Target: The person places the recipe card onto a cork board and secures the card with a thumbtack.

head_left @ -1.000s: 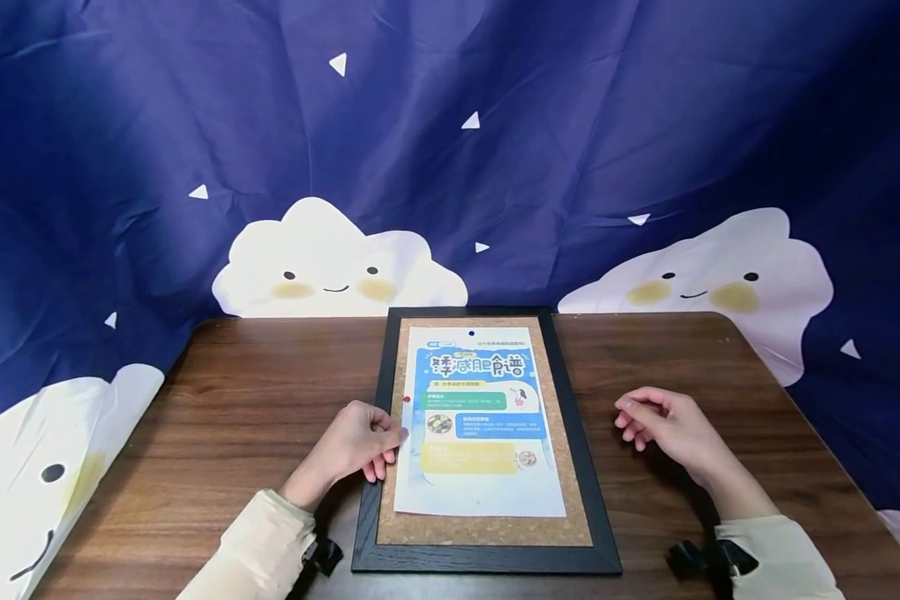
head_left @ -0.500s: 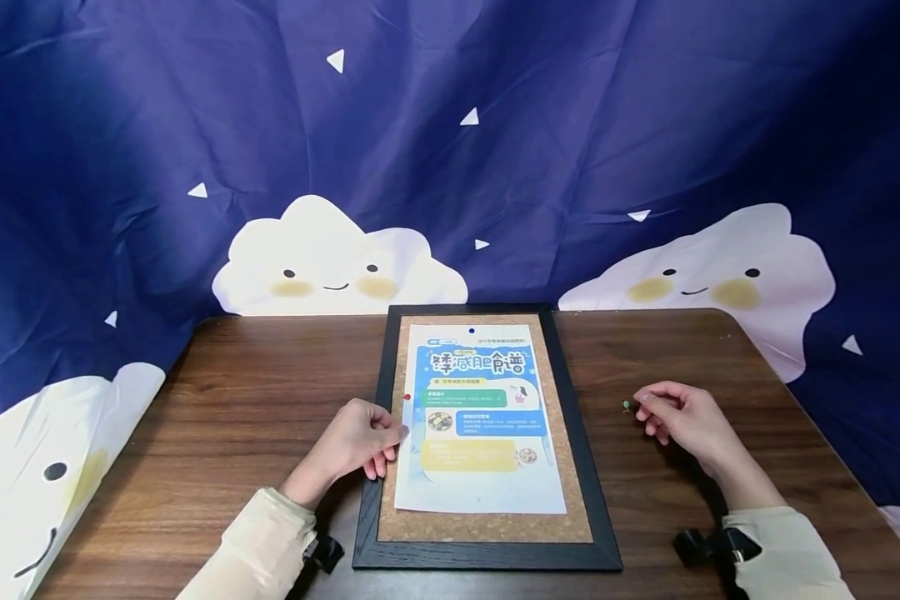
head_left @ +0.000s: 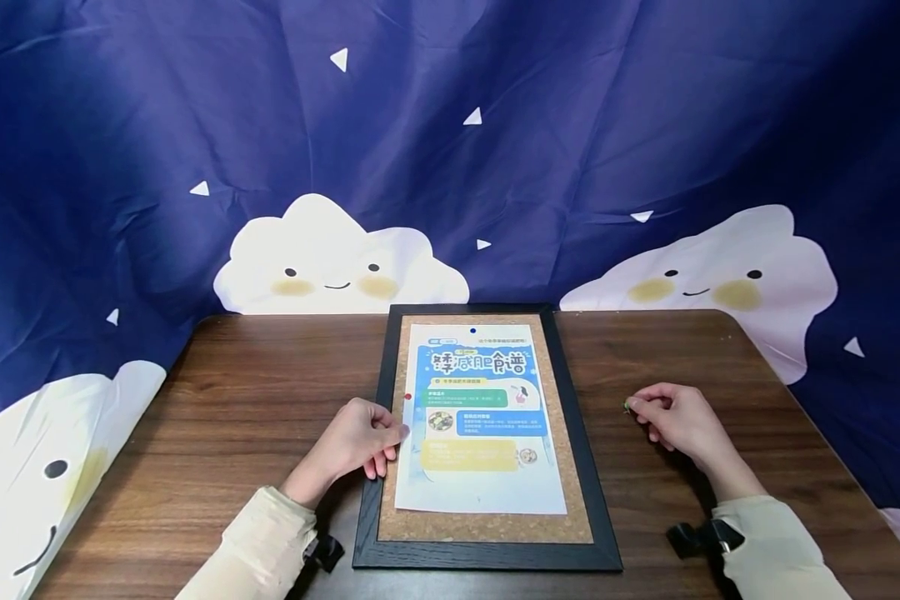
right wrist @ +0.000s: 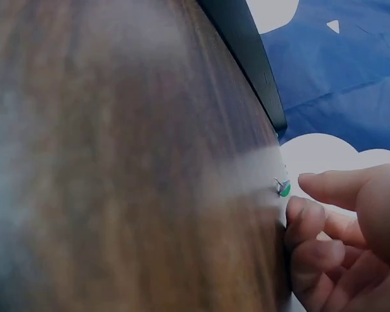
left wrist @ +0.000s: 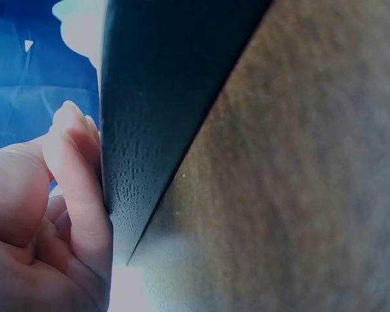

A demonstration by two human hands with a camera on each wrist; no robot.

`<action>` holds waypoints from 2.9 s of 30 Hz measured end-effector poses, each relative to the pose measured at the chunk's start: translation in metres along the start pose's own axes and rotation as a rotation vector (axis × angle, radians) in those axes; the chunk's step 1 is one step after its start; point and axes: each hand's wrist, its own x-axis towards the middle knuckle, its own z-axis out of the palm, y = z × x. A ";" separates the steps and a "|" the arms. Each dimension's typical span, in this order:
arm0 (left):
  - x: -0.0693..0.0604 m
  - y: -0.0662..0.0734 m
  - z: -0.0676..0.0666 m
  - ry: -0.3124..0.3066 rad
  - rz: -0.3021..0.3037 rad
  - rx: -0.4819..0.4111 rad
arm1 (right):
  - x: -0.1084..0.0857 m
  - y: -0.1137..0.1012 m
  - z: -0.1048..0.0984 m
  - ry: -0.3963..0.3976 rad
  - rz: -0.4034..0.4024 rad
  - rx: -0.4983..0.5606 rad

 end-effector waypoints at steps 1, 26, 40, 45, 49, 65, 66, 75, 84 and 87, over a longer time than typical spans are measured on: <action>0.000 0.000 0.000 -0.001 -0.001 -0.002 | 0.001 0.000 0.000 0.000 0.005 -0.015; 0.000 -0.002 0.000 0.001 -0.001 0.001 | 0.003 -0.001 0.001 0.024 -0.072 -0.112; 0.001 -0.001 0.000 0.004 -0.011 0.012 | -0.005 -0.012 0.003 0.033 -0.171 0.207; 0.001 -0.001 0.000 0.006 -0.011 0.013 | -0.004 -0.015 0.011 0.011 -0.156 0.203; 0.000 -0.001 0.000 0.008 -0.007 0.016 | -0.004 -0.020 0.017 -0.012 -0.185 0.198; 0.000 -0.001 0.000 0.007 -0.003 0.018 | 0.003 -0.048 0.041 -0.172 -0.254 0.283; 0.000 -0.001 0.000 0.004 -0.004 0.018 | 0.003 -0.049 0.042 -0.182 -0.251 0.287; 0.000 -0.001 0.000 0.006 -0.004 0.020 | 0.008 -0.061 0.053 -0.269 -0.200 0.304; 0.000 -0.001 0.000 0.003 0.002 0.023 | 0.015 -0.069 0.058 -0.331 -0.149 0.298; 0.000 -0.001 0.000 0.003 0.005 0.024 | 0.017 -0.072 0.059 -0.341 -0.129 0.290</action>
